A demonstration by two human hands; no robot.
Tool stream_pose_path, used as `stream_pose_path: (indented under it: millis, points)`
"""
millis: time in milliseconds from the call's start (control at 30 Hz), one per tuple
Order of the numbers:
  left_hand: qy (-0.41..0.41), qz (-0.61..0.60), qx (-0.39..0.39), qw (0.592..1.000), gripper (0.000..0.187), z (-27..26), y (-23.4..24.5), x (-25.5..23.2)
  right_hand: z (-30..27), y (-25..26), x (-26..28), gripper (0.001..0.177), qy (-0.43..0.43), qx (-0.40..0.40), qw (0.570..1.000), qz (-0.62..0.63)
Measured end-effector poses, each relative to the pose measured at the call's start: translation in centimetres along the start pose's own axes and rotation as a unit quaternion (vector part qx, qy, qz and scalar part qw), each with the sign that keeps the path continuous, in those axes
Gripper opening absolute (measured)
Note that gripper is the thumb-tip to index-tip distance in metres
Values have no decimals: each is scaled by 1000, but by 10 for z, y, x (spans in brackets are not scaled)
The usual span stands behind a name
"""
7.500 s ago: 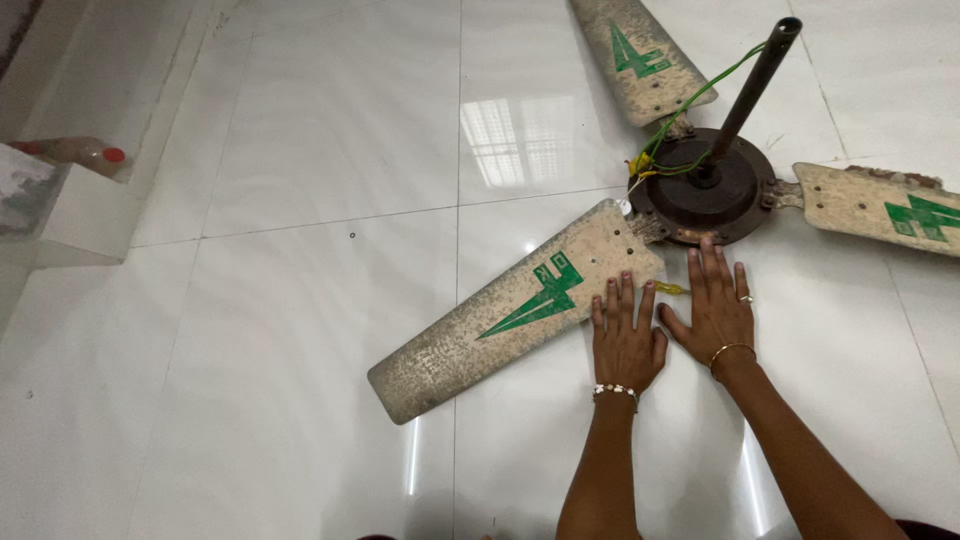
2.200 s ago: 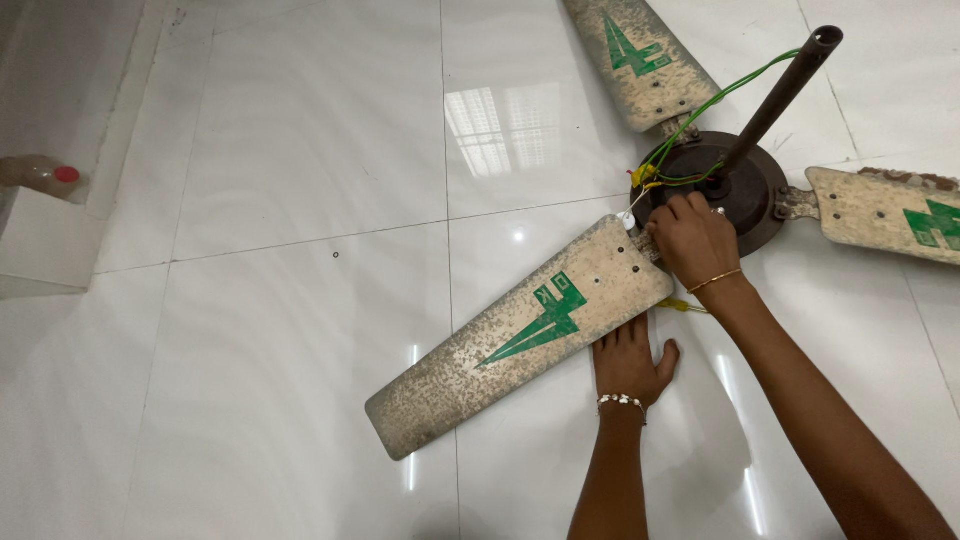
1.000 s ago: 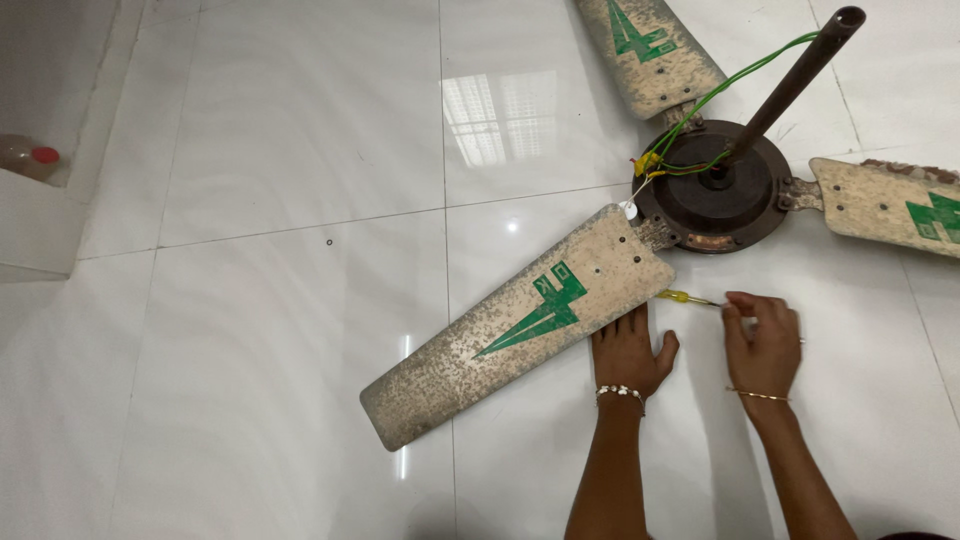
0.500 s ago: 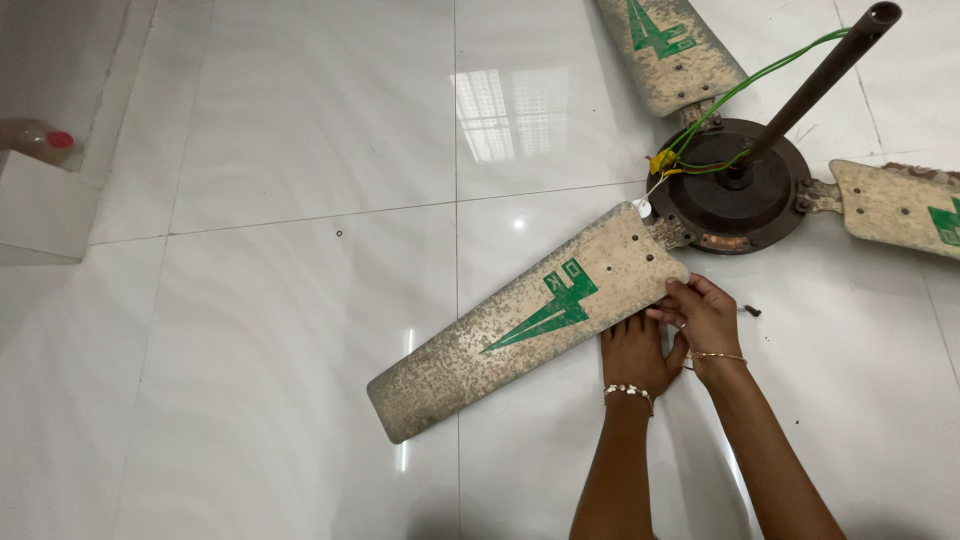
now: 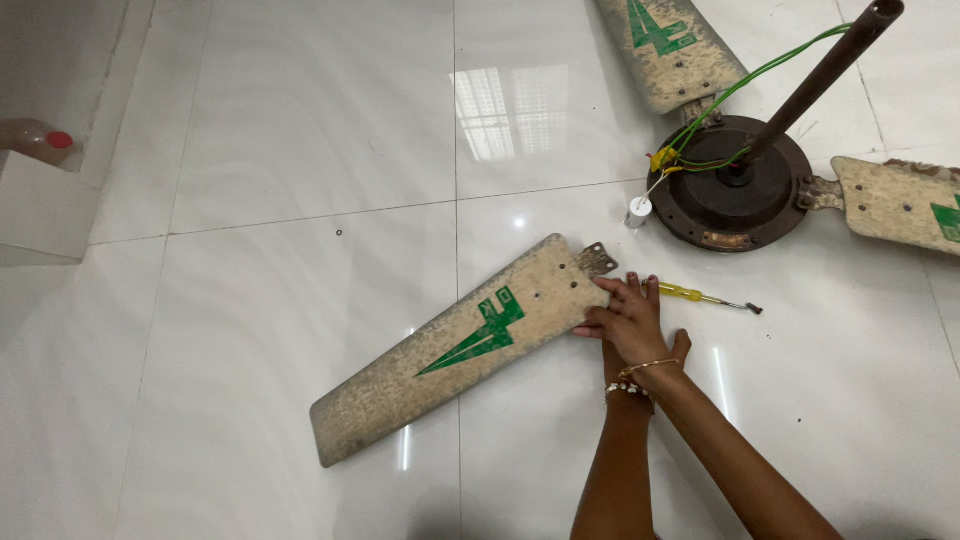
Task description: The person uses a screwdriver to remove screws from the ceiling fan blades and detaches them from the motor housing. After removing the blades, the person wipes the motor housing with a cloth.
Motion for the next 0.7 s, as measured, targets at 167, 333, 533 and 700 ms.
stream_pose_path:
  millis: [167,333,533,700]
  points:
    - [5,28,6,1000,92,-5,14,-2,18,-8,-71,52,-126,167,861,-464]
    - [9,-44,-7,999,88,-4,29,1,17,3,-136,50,-253,176,857,-413]
    - [4,-59,-25,998,86,-4,32,1,-5,-32,-140,48,-86,338,658,-667]
    - [6,-57,-18,998,86,-3,32,2,-17,-46,-113,41,-47,316,641,-697]
Point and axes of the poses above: each hand's wrist, its own z-axis towards the middle knuckle, its own y-axis out of the back of the hand, x = y × z, the point moved 10 cm from there along z, towards the middle knuckle, and after that the axes turned 14 degrees about z, right-handed, at the moved point
